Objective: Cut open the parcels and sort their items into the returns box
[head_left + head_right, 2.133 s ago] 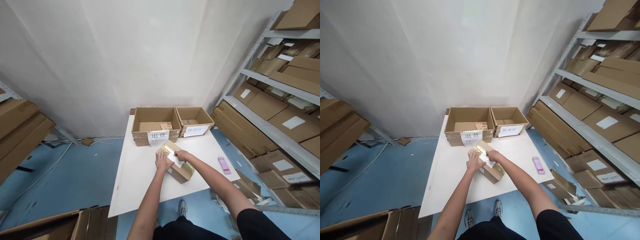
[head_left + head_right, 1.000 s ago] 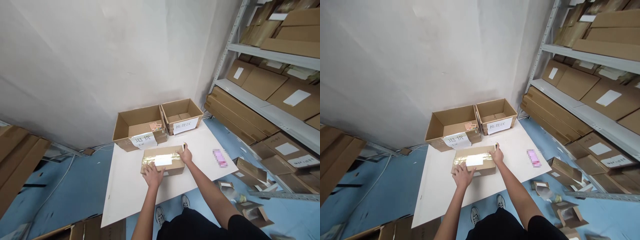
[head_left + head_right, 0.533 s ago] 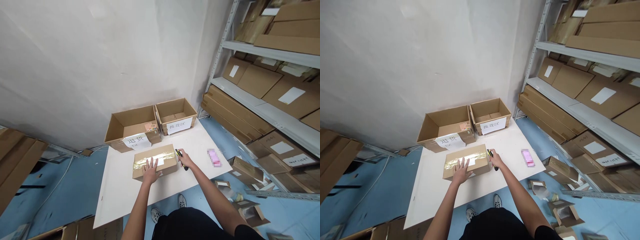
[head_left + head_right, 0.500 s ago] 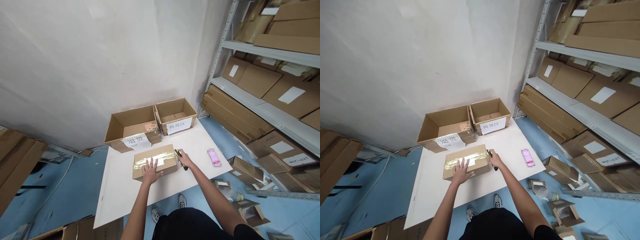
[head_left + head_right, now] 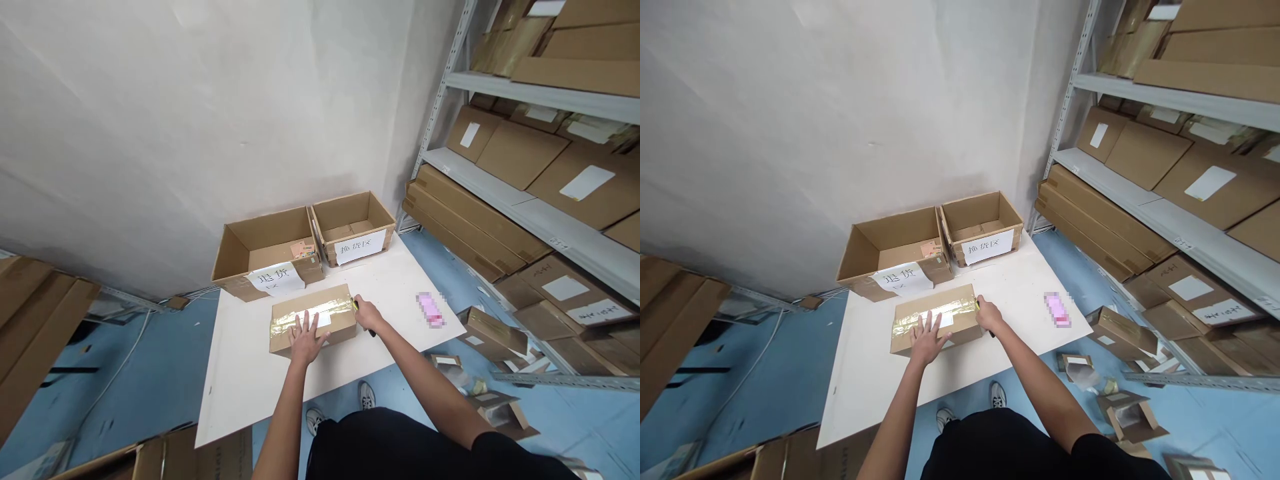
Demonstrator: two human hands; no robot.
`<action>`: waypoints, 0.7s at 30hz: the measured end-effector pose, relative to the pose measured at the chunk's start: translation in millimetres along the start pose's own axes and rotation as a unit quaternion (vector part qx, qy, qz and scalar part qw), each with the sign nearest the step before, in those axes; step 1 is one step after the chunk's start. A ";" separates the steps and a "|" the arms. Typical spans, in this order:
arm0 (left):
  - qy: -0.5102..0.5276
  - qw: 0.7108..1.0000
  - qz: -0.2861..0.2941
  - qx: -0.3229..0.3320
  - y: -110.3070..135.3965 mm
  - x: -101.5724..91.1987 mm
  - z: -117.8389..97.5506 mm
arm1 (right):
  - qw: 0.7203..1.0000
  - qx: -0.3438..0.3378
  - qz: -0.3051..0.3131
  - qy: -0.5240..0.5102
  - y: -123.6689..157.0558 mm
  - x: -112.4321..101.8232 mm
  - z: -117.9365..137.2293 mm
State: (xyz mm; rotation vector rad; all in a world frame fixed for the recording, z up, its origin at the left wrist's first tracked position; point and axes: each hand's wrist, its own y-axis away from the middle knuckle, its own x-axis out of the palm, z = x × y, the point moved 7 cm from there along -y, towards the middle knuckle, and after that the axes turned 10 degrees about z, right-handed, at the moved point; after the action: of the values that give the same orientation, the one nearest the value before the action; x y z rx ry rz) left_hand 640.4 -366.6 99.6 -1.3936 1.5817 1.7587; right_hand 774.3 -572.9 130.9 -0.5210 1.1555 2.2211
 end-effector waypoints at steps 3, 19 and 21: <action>0.001 1.000 -0.003 0.002 0.6 0.4 0.0 | 0.999 0.004 0.003 -0.037 7.7 6.0 -4.5; 0.002 0.998 -0.021 0.056 -13.4 -39.7 8.5 | 0.971 0.014 -0.137 -0.195 40.2 53.8 -50.3; -0.006 0.997 -0.038 0.059 -26.5 -62.3 24.9 | 0.973 0.027 -0.166 -0.160 33.8 65.7 -35.1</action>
State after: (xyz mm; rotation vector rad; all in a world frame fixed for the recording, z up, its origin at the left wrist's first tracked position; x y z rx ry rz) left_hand 678.5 -316.9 135.4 -1.3670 1.5780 1.5988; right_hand 705.2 -597.2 94.4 -0.2927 0.8853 1.8944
